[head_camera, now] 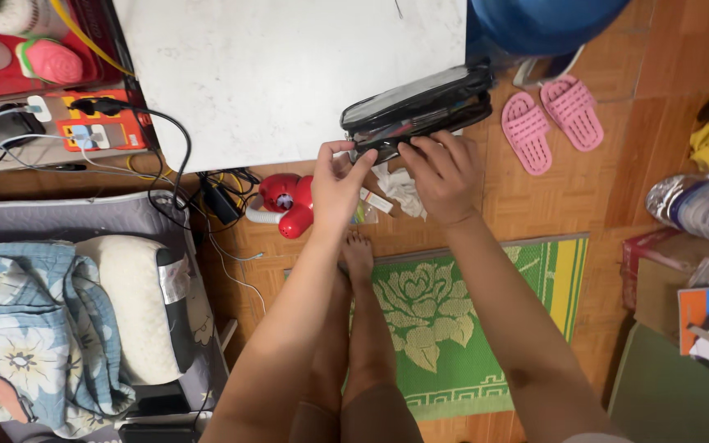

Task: The person retrieves a roll of tissue paper and tears off a sheet. They walk to a sink, wet the tissue, and return to a small white table. The person wipes the table surface with the wet tissue. They then pick up a black cosmetic bag from the floor and wipe it with the tissue.

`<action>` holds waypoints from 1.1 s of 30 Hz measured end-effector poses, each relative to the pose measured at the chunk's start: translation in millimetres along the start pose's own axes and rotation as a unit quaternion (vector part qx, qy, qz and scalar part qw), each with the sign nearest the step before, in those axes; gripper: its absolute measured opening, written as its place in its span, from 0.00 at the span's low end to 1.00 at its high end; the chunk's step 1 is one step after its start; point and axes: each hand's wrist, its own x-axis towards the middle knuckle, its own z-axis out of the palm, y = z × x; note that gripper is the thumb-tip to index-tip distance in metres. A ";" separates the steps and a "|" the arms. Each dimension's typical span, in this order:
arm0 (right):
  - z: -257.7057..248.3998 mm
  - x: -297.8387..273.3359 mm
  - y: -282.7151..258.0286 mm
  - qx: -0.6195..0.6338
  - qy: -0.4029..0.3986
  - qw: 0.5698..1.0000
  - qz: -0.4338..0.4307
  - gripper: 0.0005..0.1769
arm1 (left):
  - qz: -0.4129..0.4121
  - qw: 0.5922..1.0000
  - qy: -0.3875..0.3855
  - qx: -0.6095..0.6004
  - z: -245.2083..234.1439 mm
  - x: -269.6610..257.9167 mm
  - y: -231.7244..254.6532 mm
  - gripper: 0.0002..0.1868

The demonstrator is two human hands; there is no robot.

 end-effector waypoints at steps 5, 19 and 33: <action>15.5 -37.6 -0.2 -0.001 -0.005 0.999 0.045 0.13 | 0.010 1.000 0.005 -0.022 12.9 11.2 -43.0 0.18; 10.1 -21.0 21.7 0.130 -0.009 0.981 0.141 0.14 | -0.179 0.943 0.087 -0.265 28.6 41.8 -82.0 0.28; 177.7 22.7 197.9 -0.041 -0.178 0.958 0.219 0.14 | -0.213 0.896 0.139 -0.365 -68.7 8.8 -88.0 0.28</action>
